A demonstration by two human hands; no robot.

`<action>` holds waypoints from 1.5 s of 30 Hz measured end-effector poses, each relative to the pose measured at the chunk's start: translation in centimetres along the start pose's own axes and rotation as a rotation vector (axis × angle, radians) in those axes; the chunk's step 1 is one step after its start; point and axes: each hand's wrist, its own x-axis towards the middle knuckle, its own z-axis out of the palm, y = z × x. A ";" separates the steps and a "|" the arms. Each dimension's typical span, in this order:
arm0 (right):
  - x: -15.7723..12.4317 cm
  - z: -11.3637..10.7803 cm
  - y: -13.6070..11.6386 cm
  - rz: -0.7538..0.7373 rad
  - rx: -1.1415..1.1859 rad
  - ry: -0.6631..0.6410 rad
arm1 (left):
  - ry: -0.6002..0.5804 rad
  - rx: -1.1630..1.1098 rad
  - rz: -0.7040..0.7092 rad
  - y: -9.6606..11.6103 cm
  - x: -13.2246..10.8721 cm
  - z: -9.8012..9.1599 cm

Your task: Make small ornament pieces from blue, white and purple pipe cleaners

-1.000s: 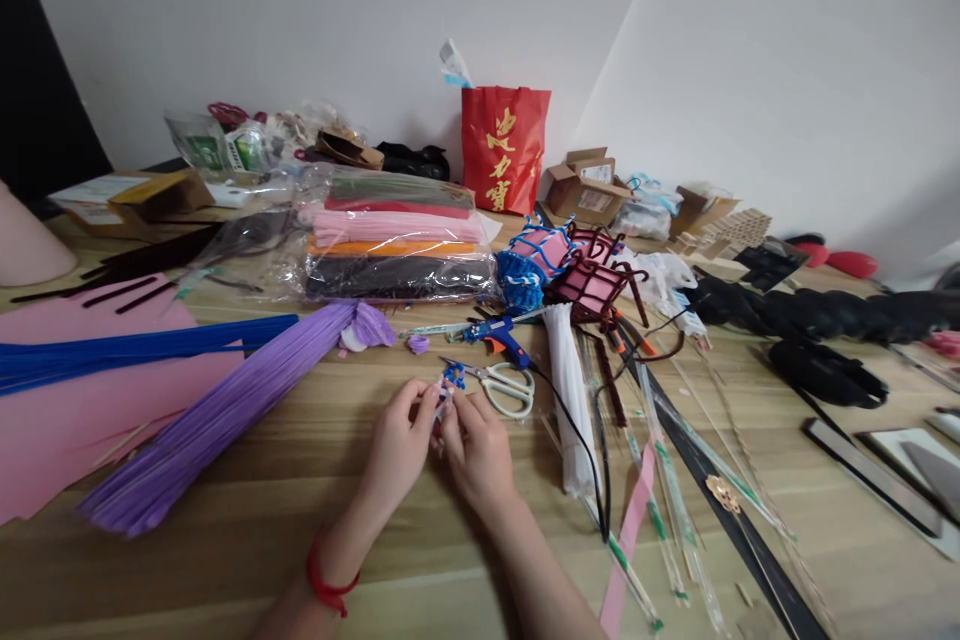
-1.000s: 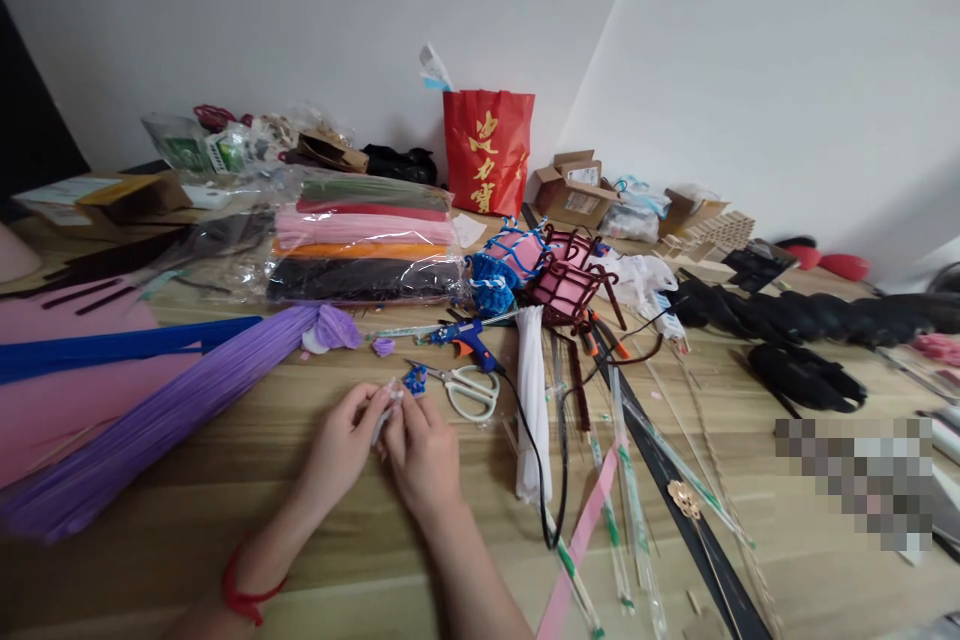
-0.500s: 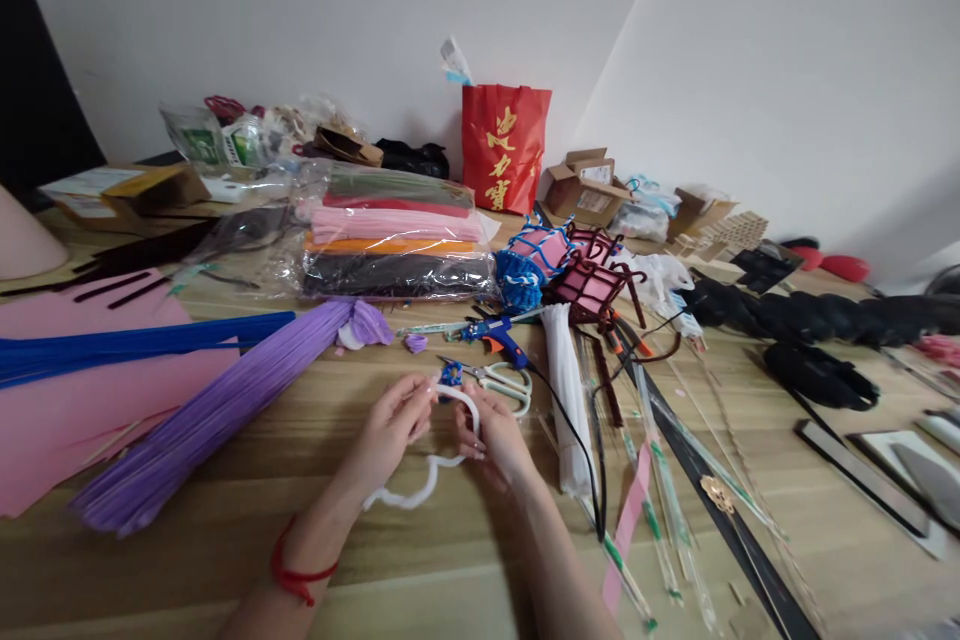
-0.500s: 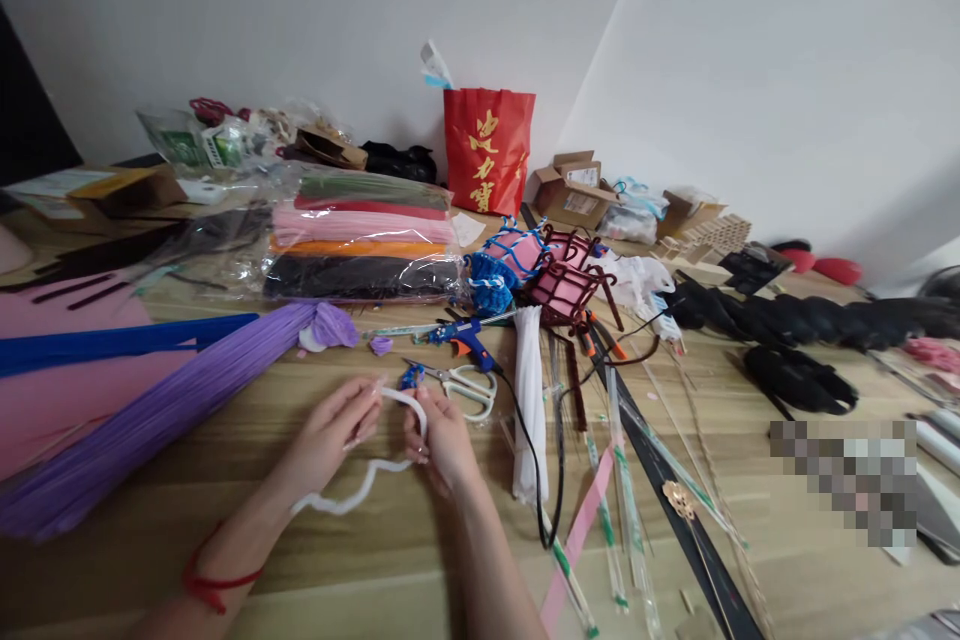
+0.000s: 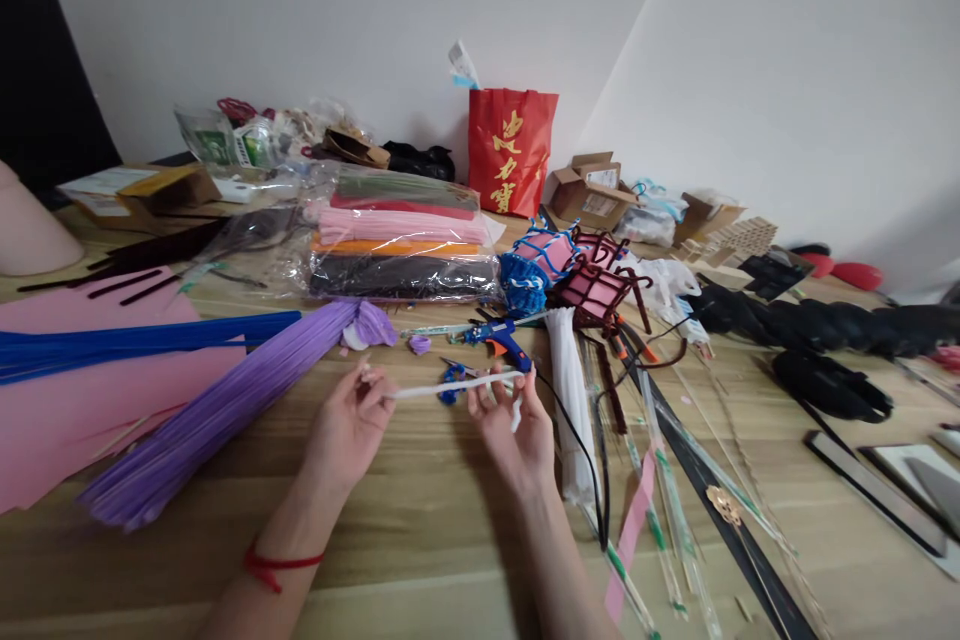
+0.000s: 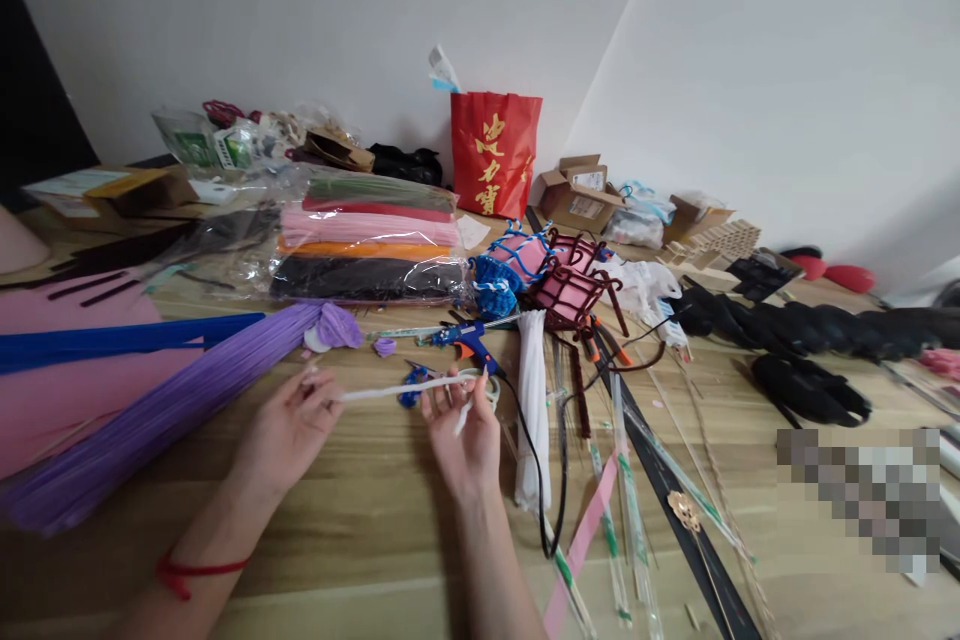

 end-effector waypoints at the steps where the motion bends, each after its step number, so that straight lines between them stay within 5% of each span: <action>1: 0.0 0.0 0.0 -0.011 -0.029 0.008 | -0.043 0.085 -0.056 -0.3 -0.2 0.1; 5: -0.2 -0.1 -0.1 0.088 -0.031 -0.088 | -0.198 0.523 -0.181 -1.1 -1.0 0.2; 9: -0.4 0.3 0.3 0.307 -0.091 -0.186 | -0.248 0.778 -0.064 -1.4 -1.2 0.1; 15: -0.9 0.9 2.1 0.326 -0.358 -0.097 | -0.247 0.799 0.142 -1.9 -0.5 -0.8; 18: -1.1 0.8 2.5 0.371 -0.555 -0.205 | -0.246 0.830 0.194 -2.0 -0.8 -0.8; 24: -1.9 0.9 2.2 0.439 -0.799 -0.473 | -0.281 0.902 0.008 -2.0 -1.2 -0.3; 28: -1.9 1.0 1.8 0.503 -0.606 -0.385 | -0.204 0.861 -0.025 -2.2 -1.1 -0.2; 33: -1.4 0.5 1.9 0.517 -0.347 -0.331 | -0.303 0.948 -0.104 -2.5 -1.2 -0.2; 37: -1.2 0.3 2.0 0.498 -0.346 -0.281 | -0.338 1.053 -0.044 -2.7 -0.8 -0.6; 45: -1.4 1.0 1.7 0.474 -0.368 -0.229 | -0.298 0.858 -0.226 -2.9 -1.1 -0.7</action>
